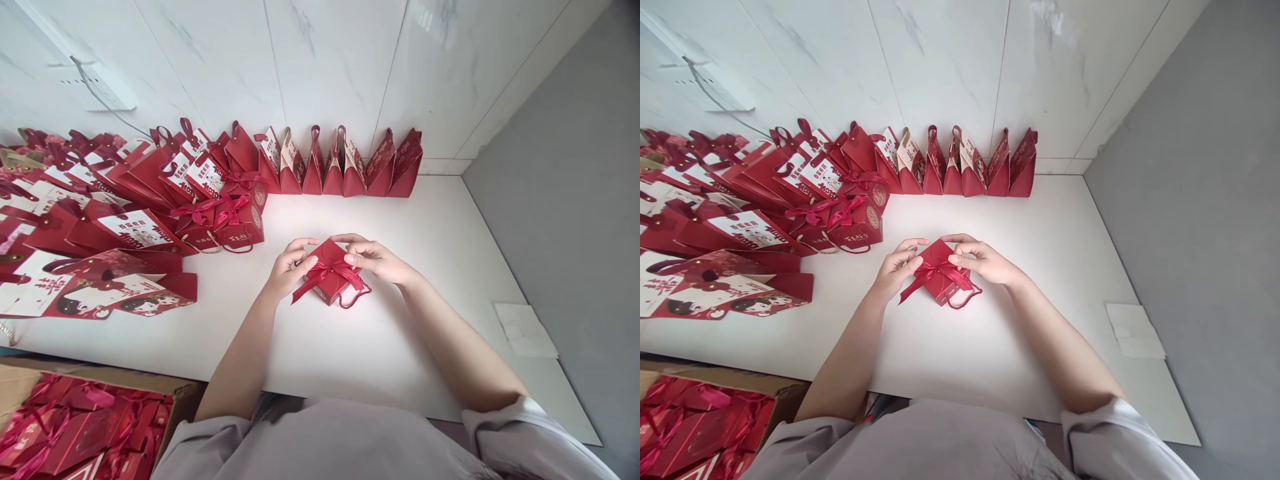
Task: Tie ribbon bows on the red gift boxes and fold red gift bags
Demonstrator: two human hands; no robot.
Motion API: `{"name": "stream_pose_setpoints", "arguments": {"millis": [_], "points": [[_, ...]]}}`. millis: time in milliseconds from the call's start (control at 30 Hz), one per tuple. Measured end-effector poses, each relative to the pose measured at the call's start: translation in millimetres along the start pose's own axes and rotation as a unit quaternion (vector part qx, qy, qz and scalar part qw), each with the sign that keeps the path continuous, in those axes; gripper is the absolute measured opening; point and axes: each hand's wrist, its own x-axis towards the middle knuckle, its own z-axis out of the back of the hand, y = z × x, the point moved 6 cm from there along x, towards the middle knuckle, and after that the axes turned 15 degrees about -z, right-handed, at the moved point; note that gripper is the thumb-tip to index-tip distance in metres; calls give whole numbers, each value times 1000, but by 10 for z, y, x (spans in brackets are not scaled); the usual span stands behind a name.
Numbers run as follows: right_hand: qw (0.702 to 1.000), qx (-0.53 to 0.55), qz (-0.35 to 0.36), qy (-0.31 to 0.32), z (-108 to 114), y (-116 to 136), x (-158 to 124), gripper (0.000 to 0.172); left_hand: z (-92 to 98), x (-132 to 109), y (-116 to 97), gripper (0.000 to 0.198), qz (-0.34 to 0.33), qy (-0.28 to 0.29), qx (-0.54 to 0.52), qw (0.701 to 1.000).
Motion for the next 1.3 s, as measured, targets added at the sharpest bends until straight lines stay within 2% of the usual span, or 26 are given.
{"name": "stream_pose_setpoints", "arguments": {"millis": [267,533,800,867,967,1133,1200,1300], "points": [[1000,9,13,2,-26,-48,25,38,22,4,-52,43,-27,-15,57,998],[999,48,14,8,-15,-146,73,39,33,-14,30,43,-5,-44,10,999],[998,54,7,7,-21,-137,75,37,45,3,47,44,-3,-44,32,999],[998,57,1,-2,-10,-102,64,31,25,11,38,44,1,-42,28,999],[997,66,-29,-37,39,-82,33,32,-4,9,8,41,2,-59,26,998],[969,-2,-153,-193,201,-209,-174,45,-69,-14,-45,19,7,-59,10,998],[962,9,-188,-196,174,-261,-287,52,-88,-9,-93,19,-10,-38,37,999],[961,97,-212,-148,34,-309,-422,54,-104,-1,-147,8,-29,-13,96,995]]}}
